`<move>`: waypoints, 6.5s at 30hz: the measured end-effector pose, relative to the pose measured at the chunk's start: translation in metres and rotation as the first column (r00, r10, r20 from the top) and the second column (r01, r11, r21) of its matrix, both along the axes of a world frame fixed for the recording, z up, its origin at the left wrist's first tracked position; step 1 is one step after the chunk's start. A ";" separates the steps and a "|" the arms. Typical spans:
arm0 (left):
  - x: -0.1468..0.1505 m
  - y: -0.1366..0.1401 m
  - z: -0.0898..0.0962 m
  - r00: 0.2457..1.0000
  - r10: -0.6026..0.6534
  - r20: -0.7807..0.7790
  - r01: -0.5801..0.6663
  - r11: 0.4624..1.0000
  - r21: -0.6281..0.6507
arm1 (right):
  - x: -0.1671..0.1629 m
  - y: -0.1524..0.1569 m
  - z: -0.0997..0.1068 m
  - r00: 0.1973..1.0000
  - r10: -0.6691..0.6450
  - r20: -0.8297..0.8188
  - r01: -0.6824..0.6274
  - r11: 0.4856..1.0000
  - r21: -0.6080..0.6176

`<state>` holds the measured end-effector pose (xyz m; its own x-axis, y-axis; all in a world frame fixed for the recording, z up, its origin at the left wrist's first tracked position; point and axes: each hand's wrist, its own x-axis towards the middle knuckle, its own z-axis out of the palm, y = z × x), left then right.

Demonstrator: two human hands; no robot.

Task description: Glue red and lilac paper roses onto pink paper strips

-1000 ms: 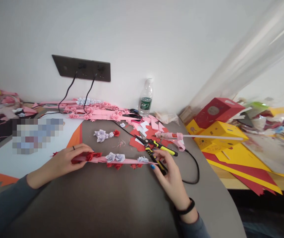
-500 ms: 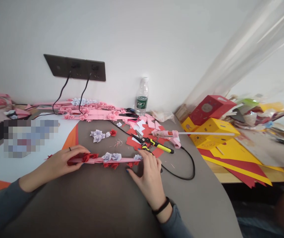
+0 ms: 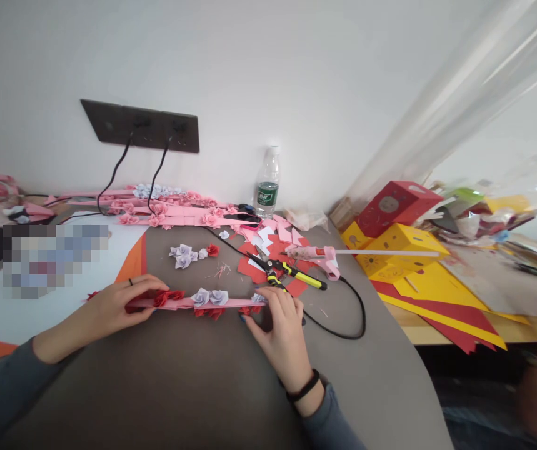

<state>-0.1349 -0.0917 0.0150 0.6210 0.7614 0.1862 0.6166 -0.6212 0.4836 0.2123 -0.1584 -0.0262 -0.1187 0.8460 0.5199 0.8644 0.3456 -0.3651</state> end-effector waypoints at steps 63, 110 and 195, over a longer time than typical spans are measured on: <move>-0.005 -0.001 0.027 0.991 0.097 -0.090 -0.125 0.910 -0.394 | -0.017 0.017 0.013 0.995 0.055 0.084 -0.049 0.996 -0.078; -0.006 -0.025 0.005 0.993 0.116 -0.032 -0.110 0.985 0.135 | -0.020 0.017 0.003 0.999 -0.003 -0.050 0.008 0.994 0.108; 0.011 -0.004 -0.023 0.998 0.040 0.043 -0.058 0.795 0.604 | -0.019 0.023 -0.013 0.994 -0.071 -0.083 0.079 0.992 0.094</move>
